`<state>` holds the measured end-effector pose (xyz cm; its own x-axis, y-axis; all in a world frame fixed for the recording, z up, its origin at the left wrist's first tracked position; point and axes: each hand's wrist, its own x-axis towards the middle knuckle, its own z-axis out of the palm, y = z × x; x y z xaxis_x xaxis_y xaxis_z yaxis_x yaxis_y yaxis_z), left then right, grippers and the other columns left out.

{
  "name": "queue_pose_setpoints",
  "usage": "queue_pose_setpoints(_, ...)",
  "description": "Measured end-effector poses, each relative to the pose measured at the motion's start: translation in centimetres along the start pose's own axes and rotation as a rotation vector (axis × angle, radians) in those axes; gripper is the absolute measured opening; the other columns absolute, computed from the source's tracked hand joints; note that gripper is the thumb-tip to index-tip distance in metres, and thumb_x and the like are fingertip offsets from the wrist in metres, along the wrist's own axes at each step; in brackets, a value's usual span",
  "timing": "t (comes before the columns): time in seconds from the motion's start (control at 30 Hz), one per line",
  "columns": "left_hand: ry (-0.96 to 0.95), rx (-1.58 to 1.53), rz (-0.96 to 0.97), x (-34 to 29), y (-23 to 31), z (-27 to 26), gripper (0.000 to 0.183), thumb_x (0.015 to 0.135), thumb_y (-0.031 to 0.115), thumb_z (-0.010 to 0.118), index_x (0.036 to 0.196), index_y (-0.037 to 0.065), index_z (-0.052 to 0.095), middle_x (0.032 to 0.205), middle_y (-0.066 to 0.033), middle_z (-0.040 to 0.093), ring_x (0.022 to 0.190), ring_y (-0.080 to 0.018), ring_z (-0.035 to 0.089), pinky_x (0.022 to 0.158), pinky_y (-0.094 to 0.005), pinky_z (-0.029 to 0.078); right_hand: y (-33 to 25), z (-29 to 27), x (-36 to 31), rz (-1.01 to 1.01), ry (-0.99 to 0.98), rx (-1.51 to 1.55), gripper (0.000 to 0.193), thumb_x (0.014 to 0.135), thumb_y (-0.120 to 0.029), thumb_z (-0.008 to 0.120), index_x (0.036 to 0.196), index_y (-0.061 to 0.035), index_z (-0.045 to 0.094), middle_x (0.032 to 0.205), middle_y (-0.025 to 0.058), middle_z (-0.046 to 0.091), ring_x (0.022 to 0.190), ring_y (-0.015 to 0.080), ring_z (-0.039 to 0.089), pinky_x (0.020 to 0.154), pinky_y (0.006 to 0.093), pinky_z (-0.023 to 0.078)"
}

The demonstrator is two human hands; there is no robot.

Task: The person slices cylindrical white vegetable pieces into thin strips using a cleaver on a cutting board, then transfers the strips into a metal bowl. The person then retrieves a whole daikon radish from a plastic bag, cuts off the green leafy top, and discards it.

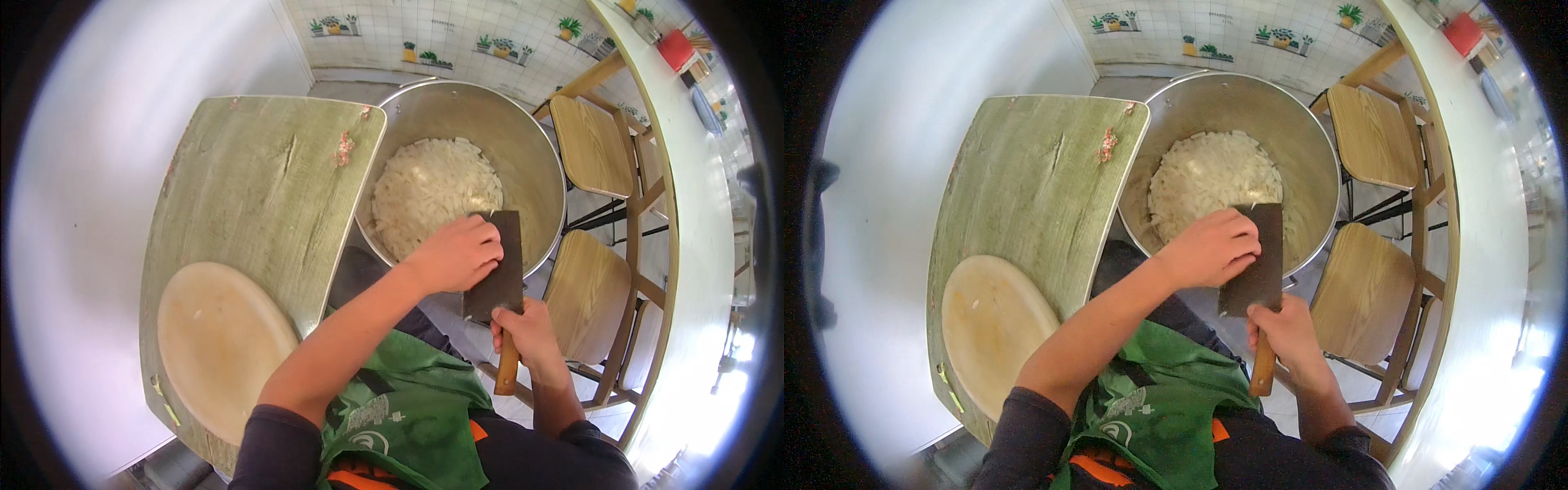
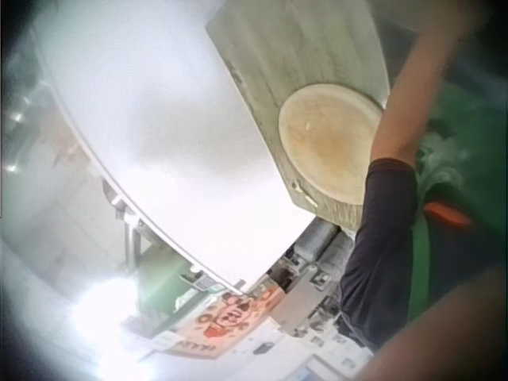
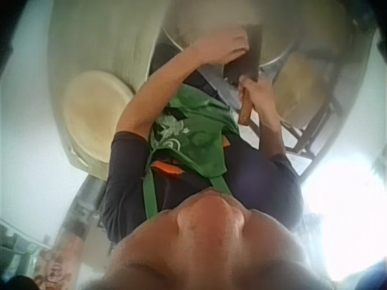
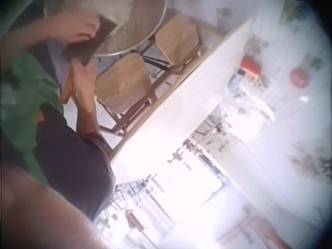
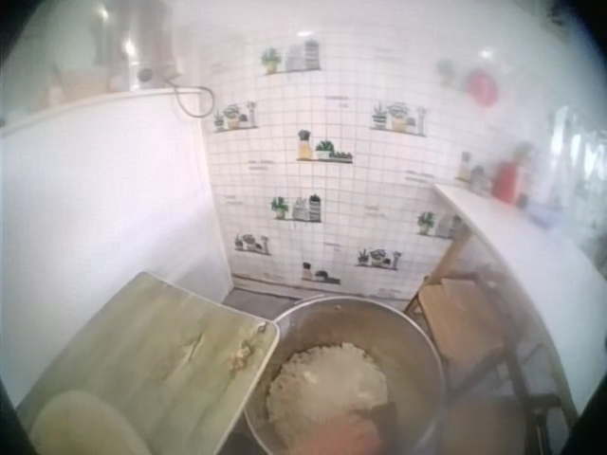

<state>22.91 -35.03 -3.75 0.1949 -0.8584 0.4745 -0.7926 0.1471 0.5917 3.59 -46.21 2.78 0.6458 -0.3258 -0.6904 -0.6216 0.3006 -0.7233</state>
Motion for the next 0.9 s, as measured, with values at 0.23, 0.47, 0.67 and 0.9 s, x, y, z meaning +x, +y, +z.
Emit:
queue_pose_setpoints(0.23,-0.044,0.467,-0.222,-1.5,-1.9,-4.0,0.013,0.085,0.018,0.073,0.094,0.009,0.069,0.1,-0.0096,0.065,0.094,-0.0302,0.064,0.085,-0.0419,0.053,-0.2,-0.2,0.8,-0.178,0.266,-0.048,0.016,0.093,-0.011,0.066,0.083,0.0018,0.062,0.068,0.0073,0.063,0.053,0.0162,0.061,0.049,0.0324,0.049)
queue_pose_setpoints(0.47,-0.043,0.308,0.005,-2.3,3.7,-1.0,0.02,0.075,0.014,0.073,0.093,0.01,0.068,0.105,-0.0088,0.064,0.101,-0.0284,0.063,0.09,-0.0422,0.05,-0.5,0.7,1.0,-0.294,0.239,-0.074,0.015,0.094,-0.012,0.066,0.089,0.0012,0.06,0.071,0.0084,0.065,0.054,0.016,0.062,0.048,0.0317,0.051)
queue_pose_setpoints(0.67,0.131,0.622,-0.389,-10.6,4.3,-5.5,0.019,0.077,0.014,0.067,0.094,0.007,0.066,0.104,-0.0098,0.064,0.099,-0.0292,0.062,0.089,-0.0421,0.049,-0.6,1.8,1.4,-0.398,0.311,0.07,0.016,0.099,-0.014,0.064,0.099,-0.0002,0.056,0.077,0.0107,0.065,0.055,0.0174,0.061,0.047,0.0327,0.051)
queue_pose_setpoints(0.9,0.635,0.628,-0.605,-20.3,17.3,-9.7,0.02,0.077,0.011,0.075,0.093,0.008,0.064,0.106,-0.0107,0.065,0.101,-0.0316,0.063,0.089,-0.0421,0.051,-2.7,10.1,2.6,-0.71,-0.023,-0.387,0.015,0.1,-0.015,0.064,0.095,-0.0009,0.059,0.074,0.0062,0.062,0.055,0.0133,0.057,0.048,0.0292,0.045)
